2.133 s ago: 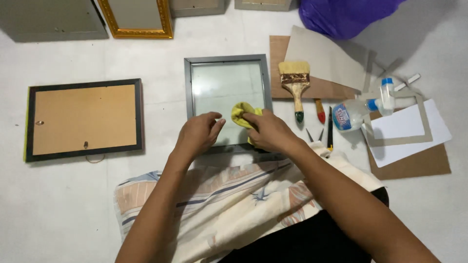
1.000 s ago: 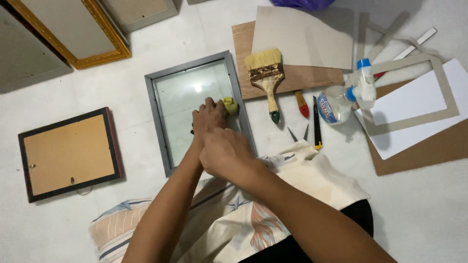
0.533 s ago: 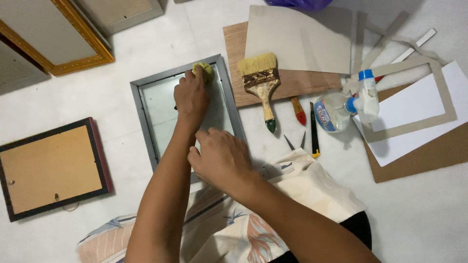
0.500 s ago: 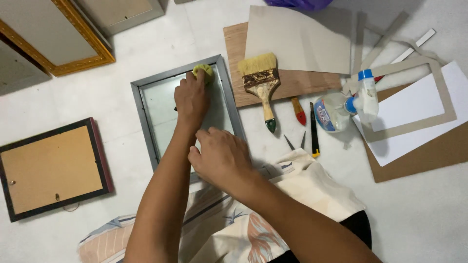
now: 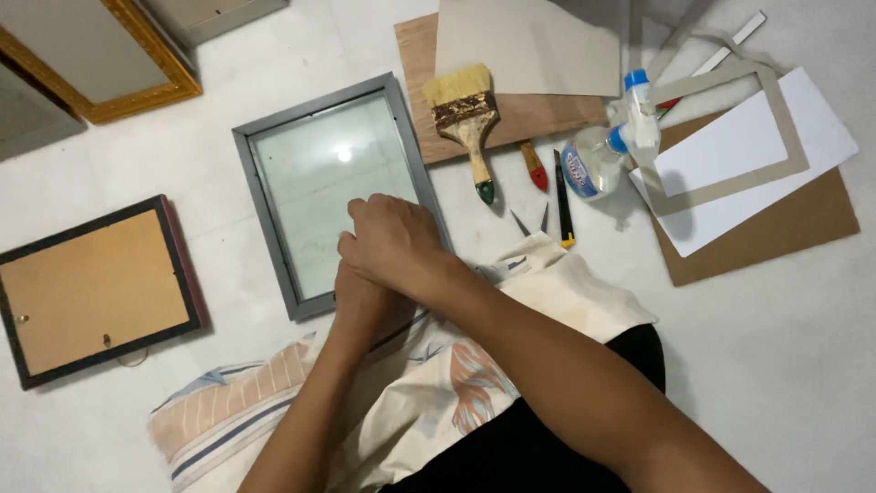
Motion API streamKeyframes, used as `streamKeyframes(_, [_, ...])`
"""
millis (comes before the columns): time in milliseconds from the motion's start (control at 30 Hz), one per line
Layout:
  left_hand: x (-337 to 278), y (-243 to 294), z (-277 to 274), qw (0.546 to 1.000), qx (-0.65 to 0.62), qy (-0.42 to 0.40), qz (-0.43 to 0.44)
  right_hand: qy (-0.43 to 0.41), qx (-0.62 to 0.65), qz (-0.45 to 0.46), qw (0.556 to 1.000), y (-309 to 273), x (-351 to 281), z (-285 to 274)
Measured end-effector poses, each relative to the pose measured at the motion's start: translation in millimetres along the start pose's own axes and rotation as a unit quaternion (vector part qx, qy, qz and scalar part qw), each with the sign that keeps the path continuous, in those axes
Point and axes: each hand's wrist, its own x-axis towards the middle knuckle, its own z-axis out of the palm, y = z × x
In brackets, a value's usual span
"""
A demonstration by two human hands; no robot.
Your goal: Cleaning a glass pane and assembling a picture frame by adding the backing.
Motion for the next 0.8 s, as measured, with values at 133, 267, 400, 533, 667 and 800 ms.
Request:
streamKeyframes(133, [-1, 5, -29, 0.999, 0.013, -0.007, -0.028, 0.006, -0.027, -0.015, 1.0, 0, -5, -6])
streamKeyframes(267, [25, 3, -56, 0.998, 0.021, -0.026, -0.044, -0.001, -0.036, 0.008, 0.999, -2, -6, -18])
streamKeyframes(400, [102, -34, -23, 0.994, -0.038, -0.027, -0.098, -0.019, -0.042, 0.034, 0.998, -7, -7, -25])
streamKeyframes(533, [167, -66, 26, 0.94, 0.068, 0.317, -0.111, -0.038, -0.016, 0.028, 0.999, -8, -2, -29])
streamKeyframes(667, [192, -71, 6, 0.934, 0.036, 0.327, -0.137, -0.035, -0.031, 0.02, 0.999, -5, 6, -25])
streamKeyframes(800, [185, -79, 14, 0.942, 0.004, 0.316, -0.115, -0.041, -0.034, 0.013, 0.998, -6, 6, -26])
